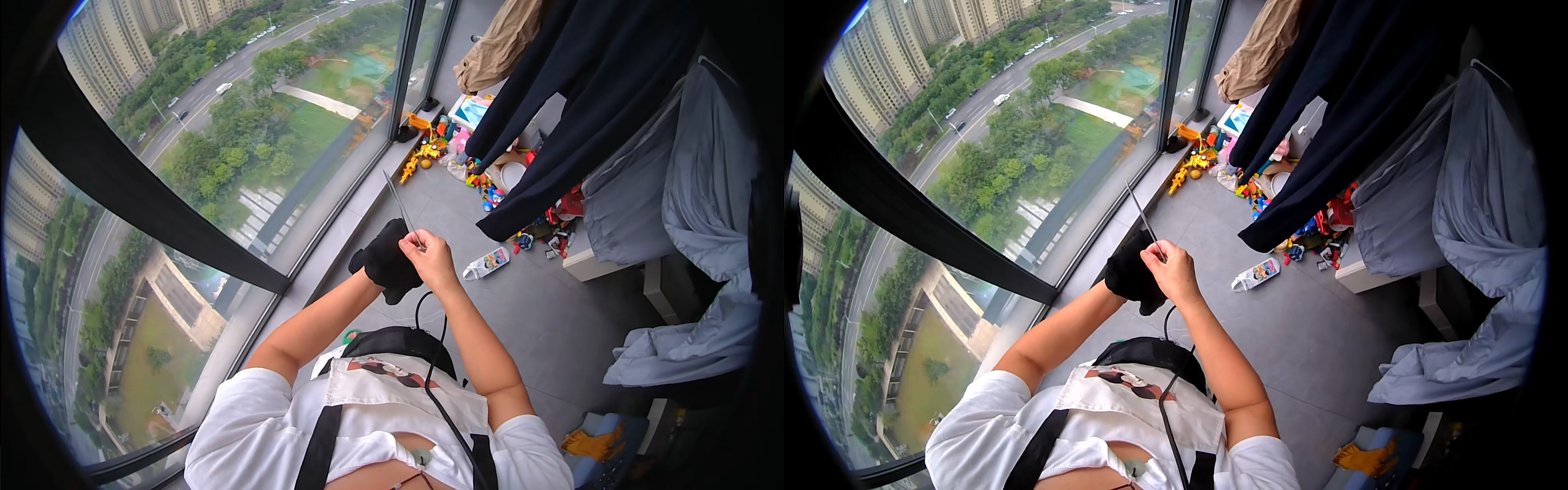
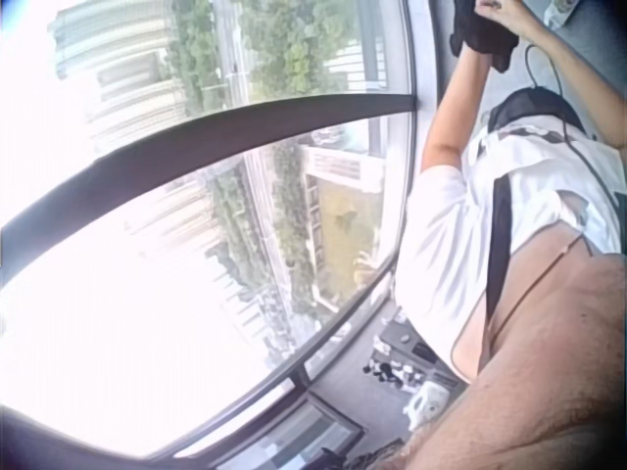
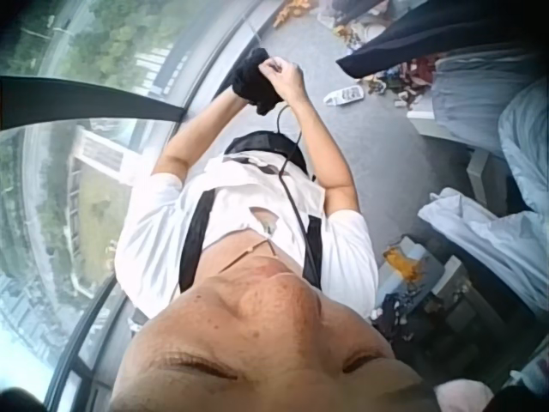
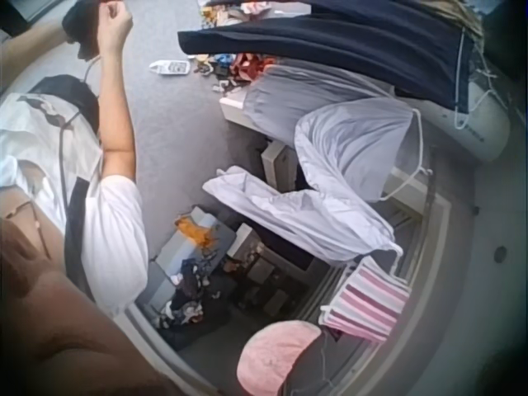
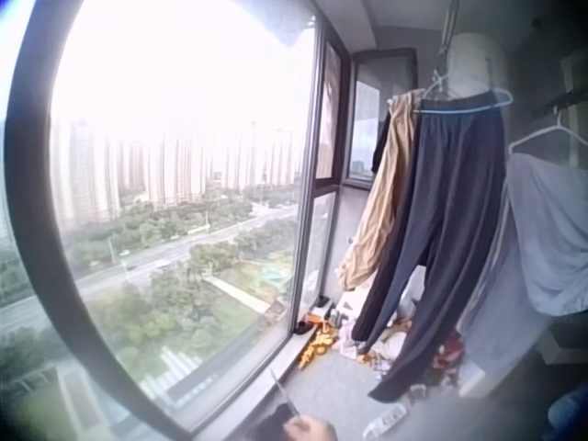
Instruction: The person picks up a black shirt and a yellow pair of shorts and hangs them on separate plastic hangers before hanging them on a laundry rack.
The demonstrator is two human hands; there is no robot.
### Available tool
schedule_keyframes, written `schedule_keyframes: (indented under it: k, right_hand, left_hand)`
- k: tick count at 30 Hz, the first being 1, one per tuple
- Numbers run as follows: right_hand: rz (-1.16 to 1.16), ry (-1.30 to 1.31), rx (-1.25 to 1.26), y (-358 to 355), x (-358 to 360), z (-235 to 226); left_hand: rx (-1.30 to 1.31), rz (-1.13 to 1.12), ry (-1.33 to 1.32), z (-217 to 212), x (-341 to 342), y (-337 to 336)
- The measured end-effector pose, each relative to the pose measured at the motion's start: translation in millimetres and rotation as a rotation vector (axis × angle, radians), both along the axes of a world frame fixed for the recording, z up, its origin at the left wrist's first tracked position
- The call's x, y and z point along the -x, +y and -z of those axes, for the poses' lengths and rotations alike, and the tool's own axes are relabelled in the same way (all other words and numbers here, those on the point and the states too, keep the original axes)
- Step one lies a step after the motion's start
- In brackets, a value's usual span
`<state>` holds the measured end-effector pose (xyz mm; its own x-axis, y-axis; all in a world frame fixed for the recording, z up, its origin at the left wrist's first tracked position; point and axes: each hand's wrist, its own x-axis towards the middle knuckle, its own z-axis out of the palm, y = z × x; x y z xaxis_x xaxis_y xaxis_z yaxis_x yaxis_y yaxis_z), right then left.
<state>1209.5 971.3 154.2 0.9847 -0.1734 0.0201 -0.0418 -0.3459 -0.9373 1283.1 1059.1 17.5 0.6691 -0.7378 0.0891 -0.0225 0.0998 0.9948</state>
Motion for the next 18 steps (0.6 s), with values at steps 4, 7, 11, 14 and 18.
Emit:
schedule_keyframes:
  k: [4, 7, 11, 14, 18]
  right_hand:
    - [0.058, -0.035, 0.203, -5.9, 0.6, -16.5]
    - [-0.034, -0.084, 0.196, 11.2, 11.3, -34.4]
    - [-0.252, -0.232, 0.213, 40.7, 40.1, -46.4]
    - [-0.246, -0.195, 0.213, 37.7, 43.7, -60.1]
    - [-0.152, -0.237, 0.276, 19.4, 40.4, -60.3]
  left_hand:
    - [-0.129, -0.129, 0.18, -38.7, 14.5, 18.6]
    - [-0.052, -0.241, 0.457, -34.1, 27.0, 17.4]
    - [-0.123, -0.202, 0.458, -17.4, 9.4, 33.2]
    - [-0.249, -0.157, 0.308, -15.9, -17.5, 49.3]
    - [-0.364, -0.149, 0.1, -17.4, -40.3, 59.6]
